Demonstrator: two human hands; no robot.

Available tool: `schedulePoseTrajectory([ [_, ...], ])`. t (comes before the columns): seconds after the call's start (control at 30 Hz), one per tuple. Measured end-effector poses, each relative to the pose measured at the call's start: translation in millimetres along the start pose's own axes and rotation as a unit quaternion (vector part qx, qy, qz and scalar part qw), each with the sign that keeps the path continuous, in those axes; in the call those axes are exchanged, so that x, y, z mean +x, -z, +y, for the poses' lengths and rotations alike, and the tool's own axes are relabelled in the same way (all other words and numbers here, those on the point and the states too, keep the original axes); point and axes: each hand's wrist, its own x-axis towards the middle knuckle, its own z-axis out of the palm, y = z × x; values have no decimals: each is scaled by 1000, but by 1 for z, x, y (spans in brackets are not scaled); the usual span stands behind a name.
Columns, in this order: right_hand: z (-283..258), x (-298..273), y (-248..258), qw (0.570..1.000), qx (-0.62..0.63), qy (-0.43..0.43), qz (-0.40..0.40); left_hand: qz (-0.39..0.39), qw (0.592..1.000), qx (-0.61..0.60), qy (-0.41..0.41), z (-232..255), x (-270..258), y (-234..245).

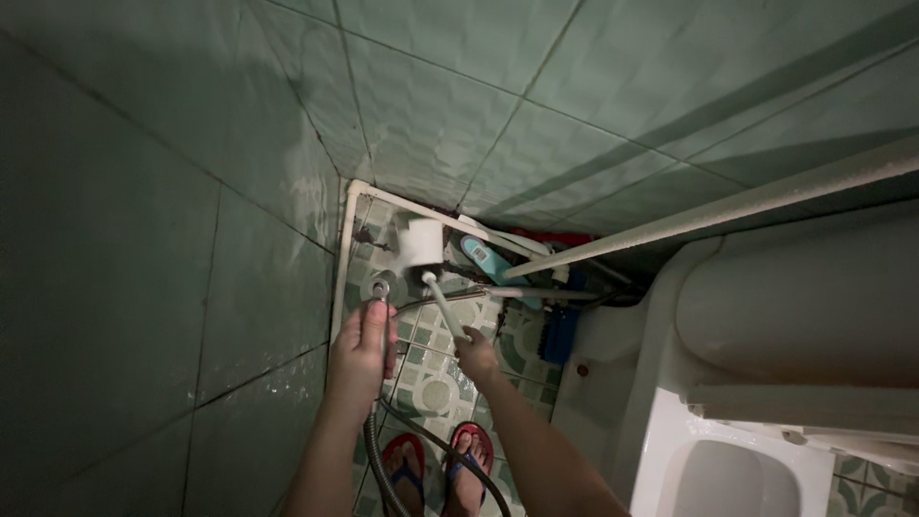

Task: The person pours a purple cleaning liquid into the toilet bowl, then uses a handheld bidet sprayer to wet a toilet brush. They scrub the inside of the toilet bowl with the brush while intermittently rinsing it with the sprayer.

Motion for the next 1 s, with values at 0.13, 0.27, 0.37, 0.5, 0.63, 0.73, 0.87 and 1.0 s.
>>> schedulePoseTrajectory([
  [0.13, -45, -28, -6, 954, -232, 184, 45, -6, 998, -56, -29, 3, 1, 0],
  [0.27, -106, -21, -36, 971, -210, 98, 54, 9, 998, -37, -41, 6, 1, 7],
  [0.37, -138, -2, -59, 950, -261, 148, 90, 29, 999, 45, -10, 11, 3, 11],
  [0.5, -157, 7, -84, 931, -336, 114, 86, 19, 999, -30, -31, 14, 5, 15],
  [0.63, -169, -6, -99, 825, -527, 179, 96, 24, 999, -36, -9, 17, 8, 19],
  [0.73, -177, -19, -103, 697, -660, 251, 126, 25, 999, -36, -29, 16, 8, 24],
  [0.87, -196, -29, -88, 606, -752, 249, 69, 29, 999, -38, -22, 16, 8, 26],
  [1.0, -236, -36, -61, 656, -697, 283, 60, 25, 999, -40, -25, 18, 7, 24],
])
